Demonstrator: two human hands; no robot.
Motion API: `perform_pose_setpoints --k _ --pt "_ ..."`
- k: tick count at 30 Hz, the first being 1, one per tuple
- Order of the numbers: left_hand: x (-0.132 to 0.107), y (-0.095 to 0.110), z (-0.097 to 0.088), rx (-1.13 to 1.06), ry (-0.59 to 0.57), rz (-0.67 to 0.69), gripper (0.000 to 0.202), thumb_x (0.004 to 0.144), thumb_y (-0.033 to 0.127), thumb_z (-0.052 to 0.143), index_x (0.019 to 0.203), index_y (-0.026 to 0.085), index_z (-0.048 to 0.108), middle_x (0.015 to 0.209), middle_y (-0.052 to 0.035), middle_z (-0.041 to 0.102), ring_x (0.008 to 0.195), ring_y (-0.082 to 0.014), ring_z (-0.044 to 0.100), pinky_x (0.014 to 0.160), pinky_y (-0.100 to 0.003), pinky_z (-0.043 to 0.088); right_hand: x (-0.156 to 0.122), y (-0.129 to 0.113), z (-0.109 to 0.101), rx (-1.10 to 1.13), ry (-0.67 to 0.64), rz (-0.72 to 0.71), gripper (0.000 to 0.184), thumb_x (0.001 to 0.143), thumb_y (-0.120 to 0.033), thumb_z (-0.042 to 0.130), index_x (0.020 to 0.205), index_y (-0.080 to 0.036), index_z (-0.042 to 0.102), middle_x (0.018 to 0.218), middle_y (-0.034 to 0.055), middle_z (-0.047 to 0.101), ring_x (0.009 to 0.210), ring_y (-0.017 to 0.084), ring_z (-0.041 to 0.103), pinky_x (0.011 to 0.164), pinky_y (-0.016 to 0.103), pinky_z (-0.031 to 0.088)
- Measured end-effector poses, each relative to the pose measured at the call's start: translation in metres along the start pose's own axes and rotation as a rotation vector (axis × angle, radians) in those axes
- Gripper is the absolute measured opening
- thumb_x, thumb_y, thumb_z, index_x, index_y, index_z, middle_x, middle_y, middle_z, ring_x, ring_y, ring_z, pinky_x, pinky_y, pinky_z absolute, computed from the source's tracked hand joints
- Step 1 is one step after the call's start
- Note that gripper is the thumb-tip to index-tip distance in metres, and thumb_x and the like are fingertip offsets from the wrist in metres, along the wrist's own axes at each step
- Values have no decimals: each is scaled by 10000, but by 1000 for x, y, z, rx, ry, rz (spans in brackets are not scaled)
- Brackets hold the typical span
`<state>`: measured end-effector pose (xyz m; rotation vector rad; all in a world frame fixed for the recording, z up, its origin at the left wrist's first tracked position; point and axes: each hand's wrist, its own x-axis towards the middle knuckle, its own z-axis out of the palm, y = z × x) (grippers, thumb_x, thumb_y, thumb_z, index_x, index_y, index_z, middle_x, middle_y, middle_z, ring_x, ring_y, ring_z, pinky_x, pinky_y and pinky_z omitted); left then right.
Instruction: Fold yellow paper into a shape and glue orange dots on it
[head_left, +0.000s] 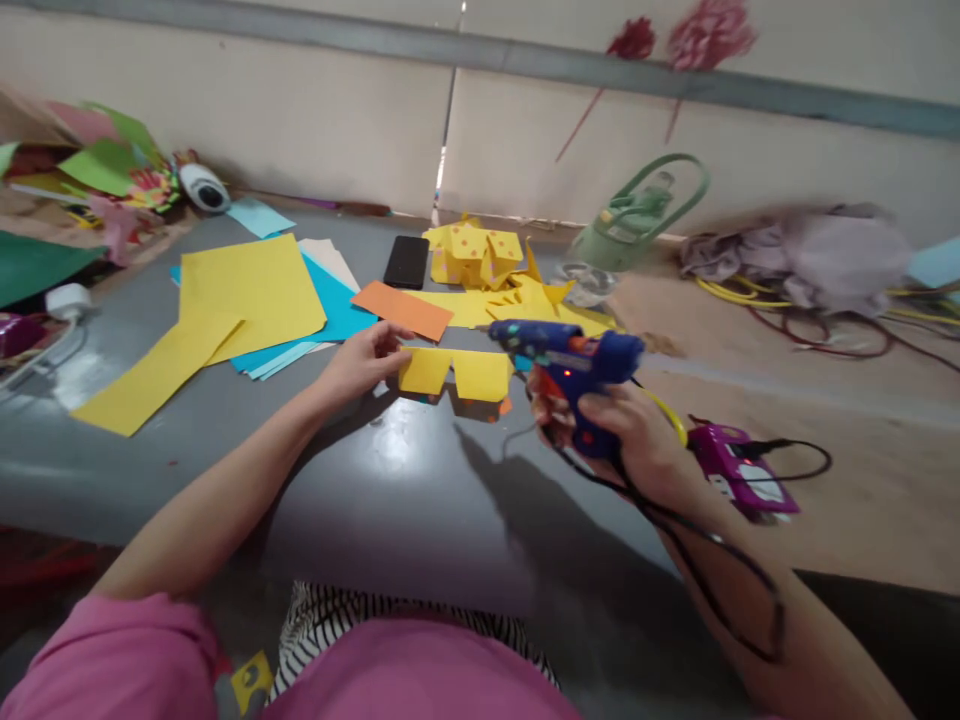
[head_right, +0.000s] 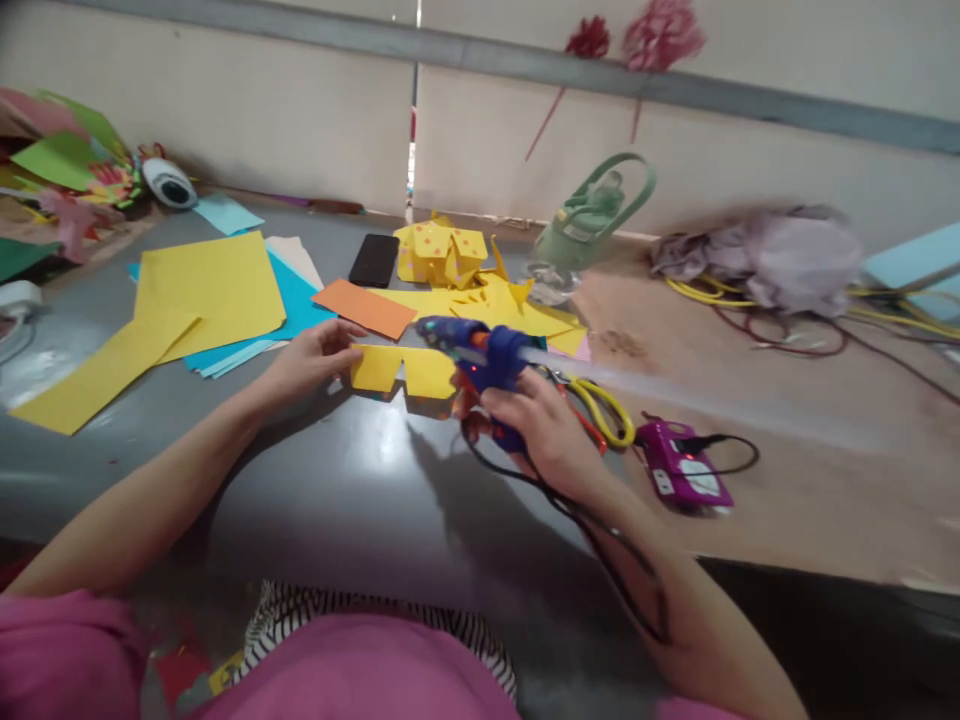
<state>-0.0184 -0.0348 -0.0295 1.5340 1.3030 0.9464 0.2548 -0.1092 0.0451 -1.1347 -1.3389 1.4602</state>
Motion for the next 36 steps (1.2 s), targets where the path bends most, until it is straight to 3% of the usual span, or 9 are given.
perform_pose_setpoints --k 2,6,13,18,23,26,30,33,36 --pt "2 -4 2 -64 49 19 296 779 301 646 1057 207 605 790 18 584 668 -131 569 584 -255 456 7 9 13 -11 -76 19 278 766 -450 711 906 -216 658 974 69 693 786 194 666 645 312 541" --pt "3 -6 6 -107 110 -11 193 803 289 629 964 183 612 829 -8 631 690 -124 586 580 -239 460 30 33 14 -72 -59 -68 274 803 -496 668 909 -244 651 994 52 696 805 198 678 671 329 555" --pt "-1 4 7 -276 139 -99 214 801 372 672 910 194 623 848 -11 675 678 -120 614 508 -205 443 47 46 3 -157 171 -171 311 731 -447 739 930 -275 573 836 9 645 642 176 609 634 355 542" --pt "-2 5 6 -350 220 -105 228 775 389 709 803 182 618 757 -4 660 640 -112 598 482 -187 443 40 40 3 -90 139 -194 305 834 -515 616 979 -247 633 1010 79 679 748 213 633 637 375 559" --pt "-1 3 9 -359 279 -86 196 810 358 682 800 176 610 734 17 630 565 -88 574 450 -178 461 37 46 6 -131 10 -196 309 852 -566 638 920 -266 659 817 33 646 662 191 605 632 367 556" --pt "-1 4 13 -418 268 -129 185 845 344 666 815 172 605 769 14 638 556 -76 594 442 -160 459 37 49 10 -99 -54 -149 319 850 -588 641 918 -278 666 850 29 658 659 184 608 585 349 545" --pt "0 5 19 -566 210 -218 118 872 266 660 837 168 605 789 14 649 626 -66 630 554 -153 532 36 51 15 -77 -119 -94 361 879 -616 589 958 -271 661 946 41 688 692 184 636 587 347 559" --pt "0 6 21 -674 143 -221 48 850 154 665 876 149 625 861 -11 681 736 -78 667 689 -185 574 35 55 16 -172 -153 -75 388 895 -635 554 913 -259 648 788 31 655 660 188 616 596 348 554" --pt "-2 7 23 -721 98 -222 139 805 55 661 913 139 637 879 -33 709 779 -97 685 771 -231 578 36 58 16 -343 -121 -61 422 893 -650 544 872 -239 641 714 33 631 625 190 599 580 343 531"
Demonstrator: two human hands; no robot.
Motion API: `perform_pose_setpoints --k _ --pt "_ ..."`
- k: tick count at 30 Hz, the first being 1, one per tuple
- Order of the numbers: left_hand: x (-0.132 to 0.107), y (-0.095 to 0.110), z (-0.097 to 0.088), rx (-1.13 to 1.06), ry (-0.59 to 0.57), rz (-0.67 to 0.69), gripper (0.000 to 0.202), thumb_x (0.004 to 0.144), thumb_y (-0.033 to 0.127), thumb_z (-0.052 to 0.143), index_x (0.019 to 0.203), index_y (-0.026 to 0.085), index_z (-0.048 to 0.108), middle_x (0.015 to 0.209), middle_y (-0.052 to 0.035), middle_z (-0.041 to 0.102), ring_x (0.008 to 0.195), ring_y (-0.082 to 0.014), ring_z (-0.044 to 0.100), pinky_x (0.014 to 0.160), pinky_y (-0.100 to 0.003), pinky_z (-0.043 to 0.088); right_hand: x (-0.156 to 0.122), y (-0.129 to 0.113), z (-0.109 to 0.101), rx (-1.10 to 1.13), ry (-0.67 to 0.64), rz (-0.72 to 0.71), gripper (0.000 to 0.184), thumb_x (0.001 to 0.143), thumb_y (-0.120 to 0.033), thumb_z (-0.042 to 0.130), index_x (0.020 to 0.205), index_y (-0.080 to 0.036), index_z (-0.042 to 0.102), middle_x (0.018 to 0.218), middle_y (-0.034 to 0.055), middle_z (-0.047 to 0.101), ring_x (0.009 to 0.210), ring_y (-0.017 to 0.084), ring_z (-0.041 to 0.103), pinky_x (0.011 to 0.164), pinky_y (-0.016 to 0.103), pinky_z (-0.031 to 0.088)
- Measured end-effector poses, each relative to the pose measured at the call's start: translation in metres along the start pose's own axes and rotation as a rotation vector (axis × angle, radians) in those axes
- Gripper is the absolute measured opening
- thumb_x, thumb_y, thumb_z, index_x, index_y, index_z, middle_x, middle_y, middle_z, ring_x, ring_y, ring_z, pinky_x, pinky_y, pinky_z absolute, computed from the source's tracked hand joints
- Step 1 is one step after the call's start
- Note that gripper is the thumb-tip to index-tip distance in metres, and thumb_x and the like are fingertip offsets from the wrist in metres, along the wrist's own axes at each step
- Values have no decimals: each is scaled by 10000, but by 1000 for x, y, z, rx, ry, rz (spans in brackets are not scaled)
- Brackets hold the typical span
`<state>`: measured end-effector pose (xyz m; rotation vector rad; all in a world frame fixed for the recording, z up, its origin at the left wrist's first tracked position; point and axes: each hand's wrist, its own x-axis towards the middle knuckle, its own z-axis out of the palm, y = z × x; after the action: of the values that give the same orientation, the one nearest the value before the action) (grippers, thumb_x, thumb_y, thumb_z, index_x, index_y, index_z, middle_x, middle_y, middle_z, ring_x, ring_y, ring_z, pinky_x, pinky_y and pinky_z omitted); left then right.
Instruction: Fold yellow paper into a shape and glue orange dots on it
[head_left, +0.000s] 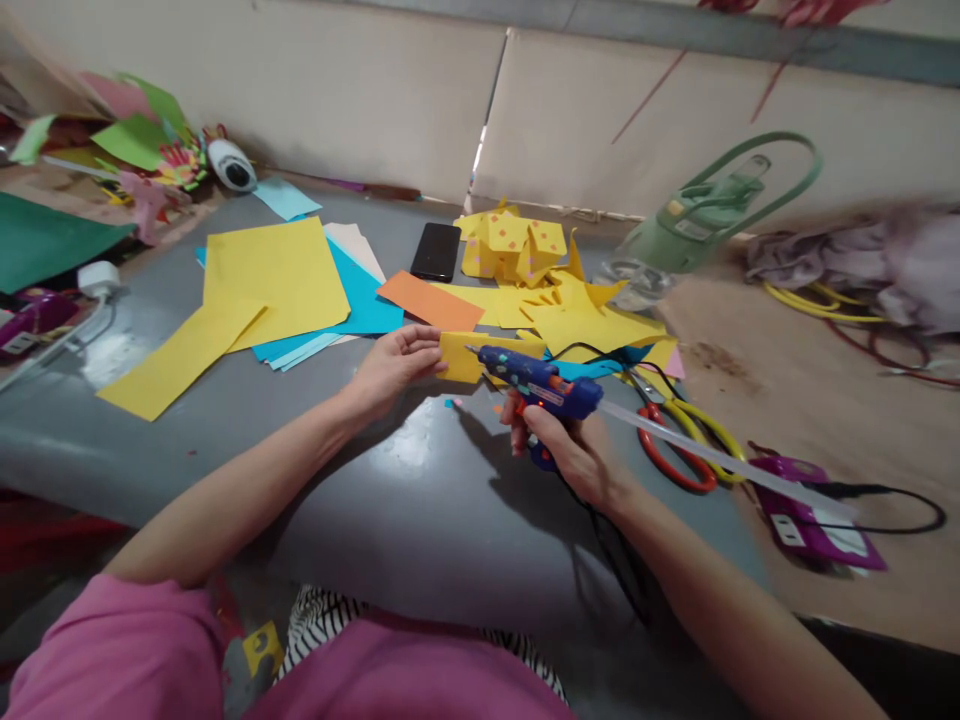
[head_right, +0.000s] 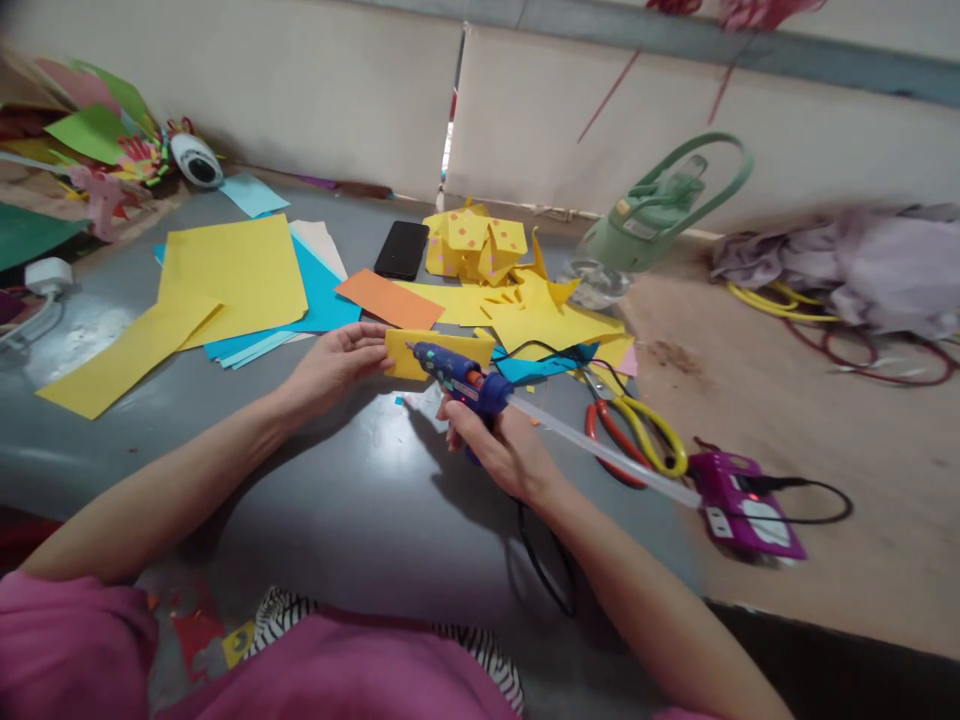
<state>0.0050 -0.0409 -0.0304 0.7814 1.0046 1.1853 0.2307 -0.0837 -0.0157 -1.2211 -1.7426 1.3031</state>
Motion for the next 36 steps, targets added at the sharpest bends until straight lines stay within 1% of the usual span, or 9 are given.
perform_pose_setpoints --k 3,6,11,13,17,23,27,32,36 --pt "-1 -1 1 -10 -4 -6 152 800 43 655 919 138 650 888 -43 717 793 -113 692 813 -276 581 0 0 2 -147 20 3 460 882 -661 544 878 -211 639 748 48 656 609 188 604 579 343 517" --pt "0 -3 1 -21 24 -9 162 797 47 657 926 145 665 892 -33 705 807 -106 683 820 -271 578 1 -3 1 -206 80 -17 421 875 -640 571 887 -222 619 730 36 653 611 197 614 585 344 509" --pt "0 -5 -3 38 -19 45 123 771 196 763 858 159 684 888 -19 696 816 -98 656 809 -239 557 11 -1 -15 -306 547 -158 326 818 -526 715 938 -267 560 895 23 661 723 193 618 708 350 519" --pt "-1 -5 -4 65 -10 70 177 745 265 795 834 164 679 867 -10 690 808 -98 647 805 -234 553 15 3 -23 -297 635 -201 350 797 -487 749 1000 -285 546 954 17 654 769 193 618 723 348 526" --pt "-3 -2 -3 42 23 92 207 720 289 800 814 172 656 856 10 674 799 -89 641 787 -223 562 20 10 -33 -245 632 -199 345 777 -426 766 1002 -286 545 1028 19 665 877 202 652 799 360 545" --pt "-3 0 -2 31 -4 30 241 705 302 825 809 168 655 857 15 661 773 -73 647 723 -187 572 23 12 -30 -231 618 -145 304 762 -407 771 943 -277 564 956 16 683 862 216 666 821 382 546" --pt "-1 1 -5 89 -36 -8 251 736 351 810 821 168 661 857 -2 669 766 -101 675 644 -198 583 23 8 -31 -177 567 -131 265 782 -440 725 878 -269 546 923 23 672 863 218 661 834 377 544" --pt "-3 3 -5 127 -49 -103 221 728 299 801 753 171 622 772 -4 668 666 -103 657 590 -217 589 20 2 -35 -144 520 -66 239 778 -446 691 821 -263 544 880 24 658 865 222 636 866 383 528" --pt "-4 3 -2 123 -76 -186 160 791 283 745 769 181 624 770 -26 696 655 -119 681 566 -213 578 20 12 -39 -162 522 -27 233 798 -471 687 825 -261 590 875 18 664 876 231 632 915 419 501"
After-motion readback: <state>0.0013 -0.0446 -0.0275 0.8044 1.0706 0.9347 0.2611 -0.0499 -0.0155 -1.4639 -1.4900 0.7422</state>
